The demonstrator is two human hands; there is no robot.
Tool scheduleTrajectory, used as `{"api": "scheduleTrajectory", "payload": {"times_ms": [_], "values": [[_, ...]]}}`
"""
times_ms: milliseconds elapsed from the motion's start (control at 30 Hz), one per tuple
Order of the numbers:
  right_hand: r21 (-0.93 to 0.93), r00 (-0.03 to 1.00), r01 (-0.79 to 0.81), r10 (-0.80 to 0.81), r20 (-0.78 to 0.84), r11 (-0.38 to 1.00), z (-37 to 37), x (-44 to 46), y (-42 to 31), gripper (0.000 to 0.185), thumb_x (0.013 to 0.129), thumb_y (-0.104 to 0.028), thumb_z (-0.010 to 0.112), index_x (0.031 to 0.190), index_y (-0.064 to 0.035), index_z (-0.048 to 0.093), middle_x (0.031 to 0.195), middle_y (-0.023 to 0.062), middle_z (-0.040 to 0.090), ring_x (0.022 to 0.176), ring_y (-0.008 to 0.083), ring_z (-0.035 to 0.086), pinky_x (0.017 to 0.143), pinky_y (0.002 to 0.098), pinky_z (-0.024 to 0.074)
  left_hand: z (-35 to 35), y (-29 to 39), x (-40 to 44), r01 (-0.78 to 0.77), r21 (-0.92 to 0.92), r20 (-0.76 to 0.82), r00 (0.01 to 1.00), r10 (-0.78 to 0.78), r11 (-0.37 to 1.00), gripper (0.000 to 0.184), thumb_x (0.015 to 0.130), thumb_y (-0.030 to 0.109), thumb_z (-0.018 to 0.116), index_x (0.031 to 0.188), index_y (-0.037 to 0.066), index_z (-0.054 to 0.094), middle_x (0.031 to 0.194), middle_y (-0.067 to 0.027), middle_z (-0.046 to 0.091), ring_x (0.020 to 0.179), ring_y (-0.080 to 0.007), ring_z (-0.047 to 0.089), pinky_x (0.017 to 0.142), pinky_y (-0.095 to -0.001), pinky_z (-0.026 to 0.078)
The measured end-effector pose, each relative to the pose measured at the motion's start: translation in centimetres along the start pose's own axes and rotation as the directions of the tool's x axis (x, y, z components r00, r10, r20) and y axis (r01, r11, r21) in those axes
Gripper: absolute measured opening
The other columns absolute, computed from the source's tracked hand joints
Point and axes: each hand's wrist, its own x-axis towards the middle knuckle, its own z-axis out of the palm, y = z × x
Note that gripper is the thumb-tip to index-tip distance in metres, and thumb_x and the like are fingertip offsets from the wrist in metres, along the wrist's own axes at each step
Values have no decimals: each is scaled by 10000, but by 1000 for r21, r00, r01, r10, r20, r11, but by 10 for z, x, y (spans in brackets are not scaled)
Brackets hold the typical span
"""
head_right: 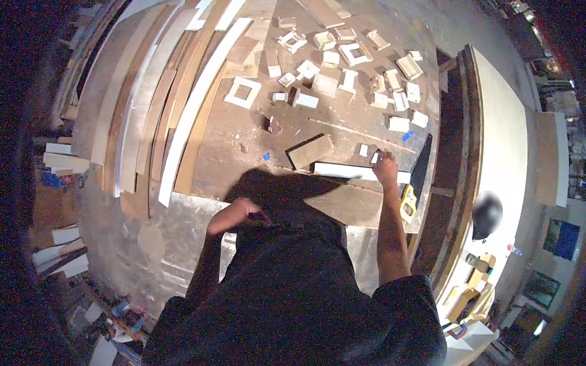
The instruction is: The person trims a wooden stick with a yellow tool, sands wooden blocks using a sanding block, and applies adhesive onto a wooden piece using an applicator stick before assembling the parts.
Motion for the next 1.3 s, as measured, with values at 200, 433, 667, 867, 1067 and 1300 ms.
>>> {"api": "scheduleTrajectory", "payload": {"times_ms": [200,433,667,867,1067,1300], "values": [[697,944,-247,329,16,673,-34,1,-58,358,943,-301,650,1080,30,659,971,106,688,770,198,661,698,352,525,-26,-29,16,-76,230,-205,971,125,970,250,870,271,710,880,21,719,777,-157,691,701,-194,671,676,-349,507],[781,930,-357,-119,348,-512,-89,-41,-236,509,1031,-358,418,1328,52,462,1133,140,620,943,243,623,789,368,535,-14,-153,87,225,412,-679,722,133,883,190,785,230,721,894,75,725,826,-139,687,805,-326,674,716,-435,524],[721,815,-580,-286,505,-380,-36,-60,-285,498,1036,-388,424,1295,29,504,1088,161,648,874,246,671,774,364,563,-14,-33,88,-258,-259,-552,830,77,931,362,920,276,651,1197,48,611,932,-54,670,815,-163,642,657,-314,529],[725,719,-681,-93,689,105,8,-73,-301,581,1018,-544,391,1129,-15,603,945,107,678,762,168,653,670,311,533,19,-66,82,-116,-733,-243,965,-98,670,278,972,291,581,1117,55,600,833,-29,645,656,-83,576,514,-253,439],[708,644,-697,-334,688,115,-21,-59,-316,532,986,-498,523,1171,-11,630,913,96,695,771,169,684,690,307,559,20,-129,78,-250,-809,-337,939,-71,531,326,1008,284,490,1178,16,564,901,-133,661,730,-200,632,573,-287,482],[228,936,342,-352,4,911,26,26,-222,694,664,-267,858,1298,-160,595,1301,107,588,1205,280,556,1000,448,459,-25,-53,20,-237,-878,-393,853,-344,415,458,1007,285,521,1344,-25,491,1186,-232,631,1137,-315,613,921,-418,538]]}}
